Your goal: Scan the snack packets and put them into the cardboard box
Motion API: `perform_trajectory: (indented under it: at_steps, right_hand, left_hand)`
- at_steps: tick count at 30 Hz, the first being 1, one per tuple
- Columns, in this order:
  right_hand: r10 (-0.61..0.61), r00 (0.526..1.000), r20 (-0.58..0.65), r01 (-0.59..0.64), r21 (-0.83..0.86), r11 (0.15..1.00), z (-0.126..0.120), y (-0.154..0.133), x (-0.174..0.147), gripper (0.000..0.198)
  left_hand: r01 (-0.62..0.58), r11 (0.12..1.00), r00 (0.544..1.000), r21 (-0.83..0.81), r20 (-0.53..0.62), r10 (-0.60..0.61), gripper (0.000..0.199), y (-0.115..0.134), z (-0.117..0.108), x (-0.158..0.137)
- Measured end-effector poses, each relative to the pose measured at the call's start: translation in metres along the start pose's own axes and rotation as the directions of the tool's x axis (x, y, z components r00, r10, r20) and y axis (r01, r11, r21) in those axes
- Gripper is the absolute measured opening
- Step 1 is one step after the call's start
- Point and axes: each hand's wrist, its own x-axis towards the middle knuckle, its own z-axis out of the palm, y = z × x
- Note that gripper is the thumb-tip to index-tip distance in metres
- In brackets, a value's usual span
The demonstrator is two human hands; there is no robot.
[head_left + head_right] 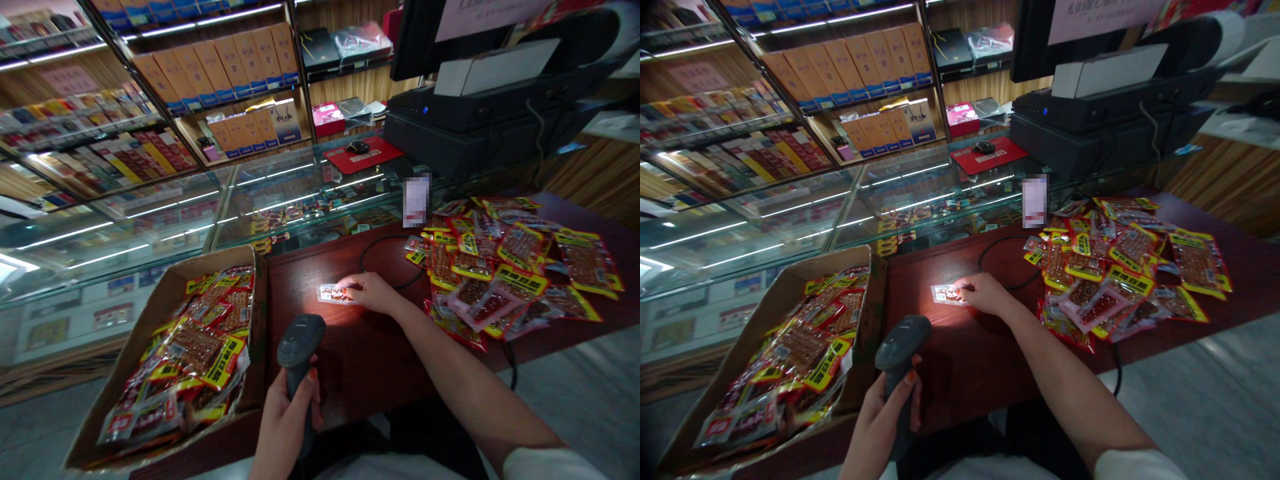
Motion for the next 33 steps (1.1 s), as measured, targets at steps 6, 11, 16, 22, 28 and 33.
perform_trajectory:
  at_steps: [6, 11, 16, 22, 28, 33]
  right_hand:
    - [0.124, 0.989, -0.080, -0.090, 0.343, 0.935, -0.003, -0.012, 0.000, 0.026]
    - [0.067, 0.995, 0.067, -0.095, 0.623, 0.776, 0.027, -0.092, 0.020, 0.029]
    - [-0.247, 0.914, 0.322, 0.032, 0.548, 0.836, 0.109, -0.175, 0.065, 0.043]
    - [-0.281, 0.954, 0.107, 0.270, 0.105, 0.957, 0.082, -0.146, 0.056, 0.035]
    - [-0.141, 0.863, -0.485, -0.165, -0.533, 0.830, -0.094, -0.039, -0.024, 0.042]
    - [0.088, 0.691, -0.717, -0.685, -0.611, 0.397, -0.185, 0.020, -0.094, 0.053]
  left_hand:
    - [0.007, 0.998, 1.000, -0.065, -0.004, -0.007, 0.061, -0.022, -0.004, 0.010]
    - [0.064, 0.983, 0.996, -0.171, -0.044, -0.072, 0.071, -0.035, -0.005, 0.017]
    - [0.053, 0.985, 0.997, -0.166, -0.052, -0.062, 0.064, -0.033, -0.006, 0.019]
    - [0.068, 0.980, 0.997, -0.189, -0.028, -0.074, 0.067, -0.023, -0.006, 0.015]
    - [0.082, 0.979, 0.997, -0.184, 0.005, -0.083, 0.076, -0.020, -0.005, 0.017]
    - [0.087, 0.980, 0.996, -0.180, 0.006, -0.088, 0.072, -0.025, -0.006, 0.020]
